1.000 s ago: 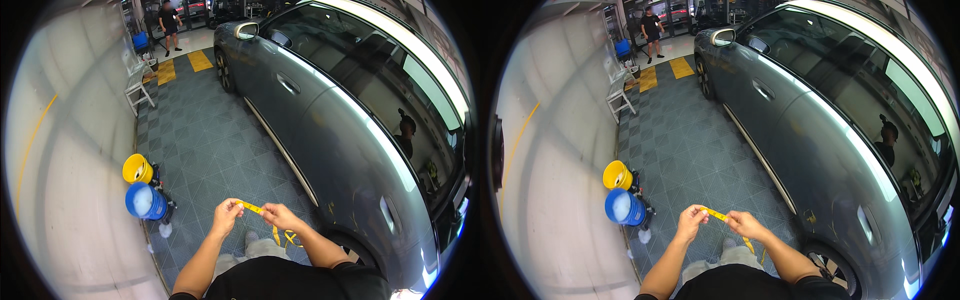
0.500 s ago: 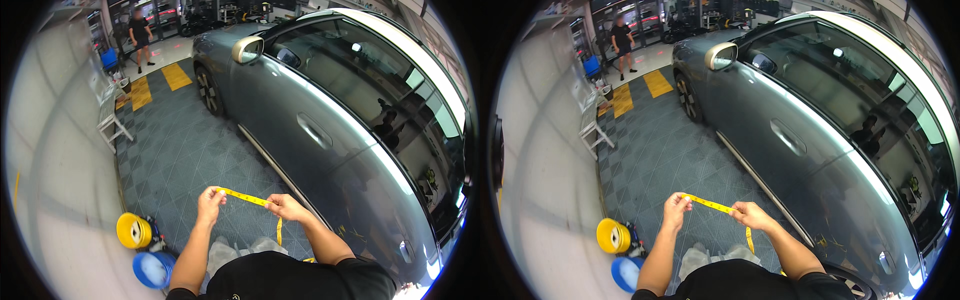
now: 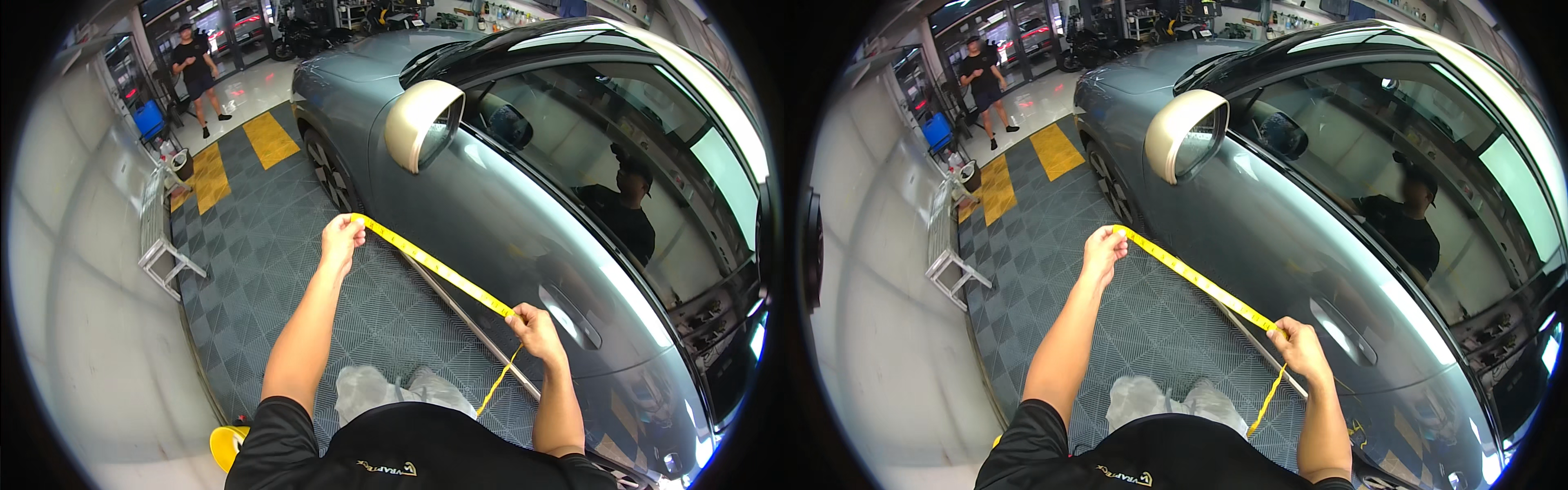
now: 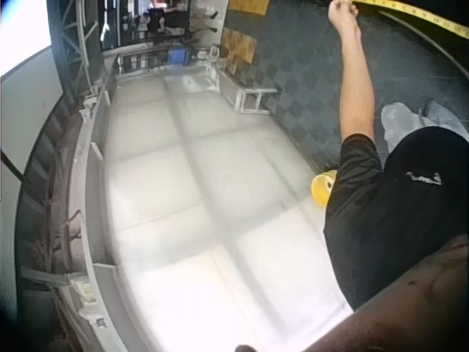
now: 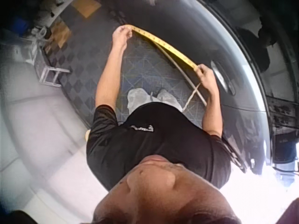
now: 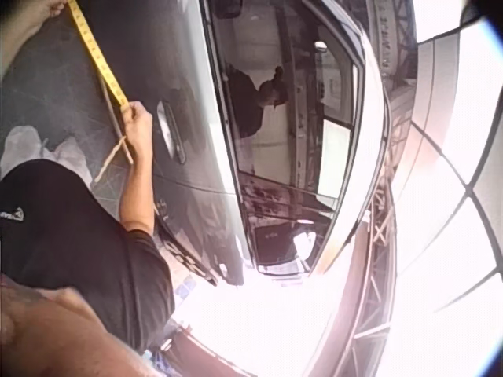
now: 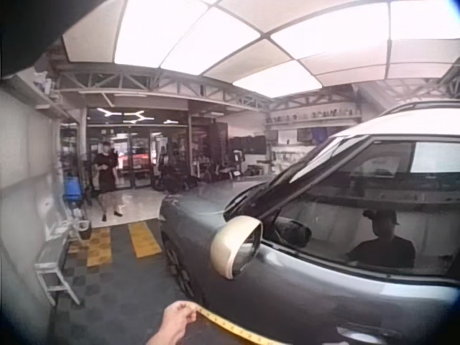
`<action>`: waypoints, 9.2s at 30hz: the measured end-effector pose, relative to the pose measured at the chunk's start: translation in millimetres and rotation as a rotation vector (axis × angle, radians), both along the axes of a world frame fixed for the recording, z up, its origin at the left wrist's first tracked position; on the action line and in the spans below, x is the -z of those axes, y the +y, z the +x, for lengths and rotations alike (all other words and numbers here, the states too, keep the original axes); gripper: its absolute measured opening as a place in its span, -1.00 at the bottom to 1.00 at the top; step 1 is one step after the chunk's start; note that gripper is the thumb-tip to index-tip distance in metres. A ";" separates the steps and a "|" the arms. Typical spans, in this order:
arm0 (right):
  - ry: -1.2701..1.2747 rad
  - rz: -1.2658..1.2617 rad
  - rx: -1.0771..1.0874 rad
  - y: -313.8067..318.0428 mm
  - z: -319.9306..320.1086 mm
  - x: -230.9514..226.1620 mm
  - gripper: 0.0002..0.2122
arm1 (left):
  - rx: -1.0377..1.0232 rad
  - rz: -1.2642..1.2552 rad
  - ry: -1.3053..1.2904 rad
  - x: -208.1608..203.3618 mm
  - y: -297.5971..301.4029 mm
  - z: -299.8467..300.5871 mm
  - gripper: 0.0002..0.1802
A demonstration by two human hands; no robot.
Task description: The person uses a yellow tape measure to measure various sections of a gray car, including the side panels, rear bumper, and trunk area. The person moves around the vehicle to capture different lengths and then handles a red box labeled Avery Dennison.
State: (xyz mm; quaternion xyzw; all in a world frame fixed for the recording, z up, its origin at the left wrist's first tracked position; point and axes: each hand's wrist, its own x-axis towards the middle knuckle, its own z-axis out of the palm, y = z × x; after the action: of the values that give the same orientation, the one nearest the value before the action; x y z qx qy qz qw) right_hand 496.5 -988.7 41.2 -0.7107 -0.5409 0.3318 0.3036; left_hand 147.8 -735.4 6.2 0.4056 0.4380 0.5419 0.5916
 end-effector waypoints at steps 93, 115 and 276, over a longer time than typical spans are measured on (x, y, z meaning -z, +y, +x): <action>-0.615 -0.210 1.044 64.7 48.3 -12.8 -0.74 | 0.078 0.052 -0.085 62.5 471.4 11.0 -0.71; -0.481 0.009 0.839 57.8 67.5 11.1 -0.75 | 1.080 0.826 0.569 4.5 -110.3 305.6 -0.33; 0.297 0.361 0.420 -1641.1 1383.8 -2.0 -0.83 | 0.457 0.372 1.375 -31.3 -1637.2 1236.3 -0.14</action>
State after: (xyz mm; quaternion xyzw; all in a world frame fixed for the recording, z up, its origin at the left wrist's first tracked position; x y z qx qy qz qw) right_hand 1880.2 -2629.8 43.1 -0.6854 -0.3823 0.2605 0.5623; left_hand 1384.1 -2372.6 37.6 0.8273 0.5148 0.0949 0.2039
